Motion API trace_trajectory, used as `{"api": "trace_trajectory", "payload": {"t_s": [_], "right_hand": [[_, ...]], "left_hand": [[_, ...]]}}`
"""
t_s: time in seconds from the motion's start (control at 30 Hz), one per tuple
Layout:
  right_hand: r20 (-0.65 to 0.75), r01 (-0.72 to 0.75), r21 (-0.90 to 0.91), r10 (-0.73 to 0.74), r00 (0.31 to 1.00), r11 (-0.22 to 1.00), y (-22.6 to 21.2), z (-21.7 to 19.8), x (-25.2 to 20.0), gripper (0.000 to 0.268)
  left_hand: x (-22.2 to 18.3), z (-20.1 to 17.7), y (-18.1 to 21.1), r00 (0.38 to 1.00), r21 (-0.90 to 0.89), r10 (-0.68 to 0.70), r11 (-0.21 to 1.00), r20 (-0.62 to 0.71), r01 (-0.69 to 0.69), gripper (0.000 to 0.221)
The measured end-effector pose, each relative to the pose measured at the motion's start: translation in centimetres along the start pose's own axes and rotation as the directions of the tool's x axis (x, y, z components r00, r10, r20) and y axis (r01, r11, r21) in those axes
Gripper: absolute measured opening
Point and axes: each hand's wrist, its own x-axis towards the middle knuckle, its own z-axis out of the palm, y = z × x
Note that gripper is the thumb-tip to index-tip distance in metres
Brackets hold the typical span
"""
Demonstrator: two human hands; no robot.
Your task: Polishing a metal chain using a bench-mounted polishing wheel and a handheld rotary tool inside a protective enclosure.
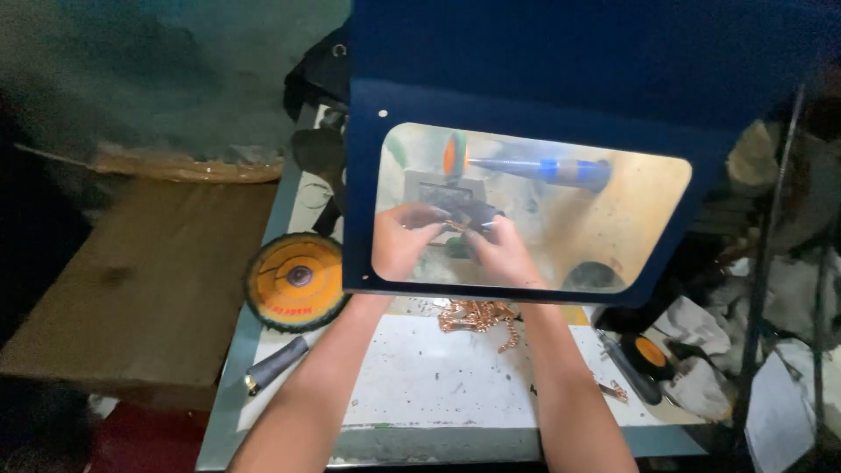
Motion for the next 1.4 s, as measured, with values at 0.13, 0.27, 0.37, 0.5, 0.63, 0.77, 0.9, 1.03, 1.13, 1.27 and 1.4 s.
{"api": "trace_trajectory", "payload": {"t_s": [0.13, 0.27, 0.37, 0.5, 0.63, 0.77, 0.9, 1.03, 1.13, 1.27, 1.4], "right_hand": [[-0.092, 0.224, -0.071, -0.23, 0.969, 0.972, 3.0, -0.5, 1.3, 0.025], [0.061, 0.19, 0.073, -0.195, 0.979, 0.979, 0.1, -1.3, -1.3, 0.024], [0.09, 0.162, 0.067, -0.167, 0.982, 0.985, -1.0, -0.8, -2.8, 0.038], [0.069, 0.145, 0.124, -0.154, 0.986, 0.982, 1.5, 0.8, 0.9, 0.031], [-0.01, 0.167, 0.224, -0.169, 0.985, 0.96, 1.7, 1.3, 1.6, 0.022], [-0.105, 0.196, 0.228, -0.176, 0.979, 0.954, 1.0, 1.4, 0.9, 0.019], [-0.12, 0.127, 0.435, -0.083, 0.989, 0.892, 0.6, 1.8, 1.4, 0.013], [-0.142, 0.112, 0.677, -0.021, 0.99, 0.727, -1.4, 1.7, 0.1, 0.011], [-0.15, 0.119, 0.731, -0.011, 0.989, 0.672, -1.5, 2.1, 0.6, 0.011], [-0.174, 0.139, 0.736, -0.014, 0.985, 0.663, -2.7, 2.3, 0.0, 0.013], [-0.208, 0.16, 0.728, -0.008, 0.978, 0.666, -3.5, 2.5, -0.7, 0.017]], "left_hand": [[-0.4, -0.3, 2.0, 0.998, -0.016, -0.066, 0.998, 0.004, 0.066, 0.026], [-0.2, -0.5, 2.4, 0.989, -0.011, -0.142, 0.99, -0.036, 0.141, 0.036], [0.0, -0.2, 1.8, 0.99, -0.031, -0.14, 0.99, -0.032, 0.139, 0.031], [-0.6, 0.5, 2.6, 0.994, -0.041, -0.106, 0.994, -0.011, 0.106, 0.025], [-0.5, 0.3, 2.5, 0.993, 0.024, -0.102, 0.994, -0.057, 0.104, 0.024], [-0.1, 0.5, 1.9, 0.989, -0.014, -0.076, 0.997, -0.129, 0.075, 0.029], [-0.4, 0.8, 2.2, 0.991, -0.066, -0.034, 0.998, -0.132, 0.025, 0.036], [-0.9, 1.0, 3.7, 0.995, -0.204, -0.019, 0.979, -0.093, 0.0, 0.028], [-0.9, 1.2, 4.1, 0.997, -0.248, -0.023, 0.969, -0.078, 0.003, 0.025], [-0.8, 1.2, 4.0, 0.995, -0.207, 0.048, 0.976, -0.085, -0.065, 0.026], [-0.8, 1.3, 3.7, 0.991, -0.231, 0.077, 0.968, -0.107, -0.101, 0.025]]}}
